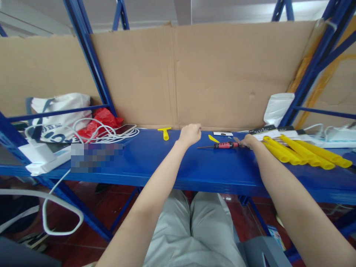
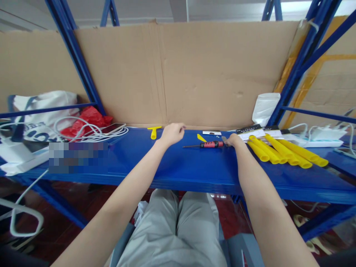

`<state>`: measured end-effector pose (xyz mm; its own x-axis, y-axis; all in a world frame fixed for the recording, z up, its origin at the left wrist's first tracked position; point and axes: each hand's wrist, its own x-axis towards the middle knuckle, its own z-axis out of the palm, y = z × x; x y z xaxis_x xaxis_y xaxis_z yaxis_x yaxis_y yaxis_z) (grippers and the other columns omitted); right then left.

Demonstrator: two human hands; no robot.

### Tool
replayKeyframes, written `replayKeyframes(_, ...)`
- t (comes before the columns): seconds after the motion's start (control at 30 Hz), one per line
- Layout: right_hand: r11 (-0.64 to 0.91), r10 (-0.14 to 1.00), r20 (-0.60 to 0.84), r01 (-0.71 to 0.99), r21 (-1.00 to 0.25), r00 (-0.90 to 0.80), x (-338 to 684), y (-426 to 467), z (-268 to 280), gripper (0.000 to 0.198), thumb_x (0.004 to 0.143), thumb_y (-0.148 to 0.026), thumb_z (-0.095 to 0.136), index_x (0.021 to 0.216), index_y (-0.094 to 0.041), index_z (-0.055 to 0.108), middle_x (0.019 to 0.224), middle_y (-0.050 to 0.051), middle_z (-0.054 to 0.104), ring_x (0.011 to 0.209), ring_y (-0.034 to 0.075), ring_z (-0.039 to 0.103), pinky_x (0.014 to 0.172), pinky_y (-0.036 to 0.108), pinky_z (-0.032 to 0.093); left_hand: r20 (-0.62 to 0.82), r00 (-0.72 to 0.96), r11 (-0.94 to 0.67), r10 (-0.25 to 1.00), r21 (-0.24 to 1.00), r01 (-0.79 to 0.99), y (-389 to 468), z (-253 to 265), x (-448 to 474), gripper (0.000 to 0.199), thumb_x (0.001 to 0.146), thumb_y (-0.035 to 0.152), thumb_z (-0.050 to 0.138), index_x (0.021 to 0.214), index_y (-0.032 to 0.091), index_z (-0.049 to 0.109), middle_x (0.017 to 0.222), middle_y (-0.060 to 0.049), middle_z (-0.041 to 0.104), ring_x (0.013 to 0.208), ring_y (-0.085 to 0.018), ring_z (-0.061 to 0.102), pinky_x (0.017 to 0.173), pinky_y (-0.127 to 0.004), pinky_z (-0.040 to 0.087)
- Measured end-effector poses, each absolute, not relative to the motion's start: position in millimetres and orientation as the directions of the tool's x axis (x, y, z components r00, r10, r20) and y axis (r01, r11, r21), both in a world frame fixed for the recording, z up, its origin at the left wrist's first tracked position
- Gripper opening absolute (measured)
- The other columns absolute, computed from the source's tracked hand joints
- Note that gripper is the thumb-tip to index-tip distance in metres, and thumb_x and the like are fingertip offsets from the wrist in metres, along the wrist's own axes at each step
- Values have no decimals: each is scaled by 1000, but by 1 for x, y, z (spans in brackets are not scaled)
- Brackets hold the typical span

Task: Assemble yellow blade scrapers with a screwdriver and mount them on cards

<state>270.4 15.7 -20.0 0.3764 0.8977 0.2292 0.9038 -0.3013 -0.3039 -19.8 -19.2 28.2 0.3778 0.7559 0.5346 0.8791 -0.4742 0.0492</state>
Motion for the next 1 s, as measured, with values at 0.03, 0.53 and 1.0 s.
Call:
replayKeyframes(0.03,-341,898,183,894,-290,401,269,14,-19,24,67,-24,69,84,-6,70,67,12,65,74,23,65,56,25,46,524,301,-406,797,96,909,-15,32,-25,33,87,17,40,109,18,64,108,-10,68,104,-21,61,89,-34,47)
replayKeyframes(0.53,-422,895,60,881,-213,443,259,1,-4,30,75,-26,55,91,-5,70,69,15,67,68,24,66,54,28,47,101,-174,162,980,114,980,38,2,-147,48,84,34,48,125,10,55,131,-20,53,122,-33,49,97,-42,42)
replayKeyframes(1.0,-221,893,321,927,-302,317,241,-5,6,26,85,-25,45,86,-11,67,90,18,70,91,25,65,68,26,44,169,-4,-11,986,88,996,48,-1,-129,47,84,33,47,129,21,53,131,-11,56,118,-26,54,96,-36,43)
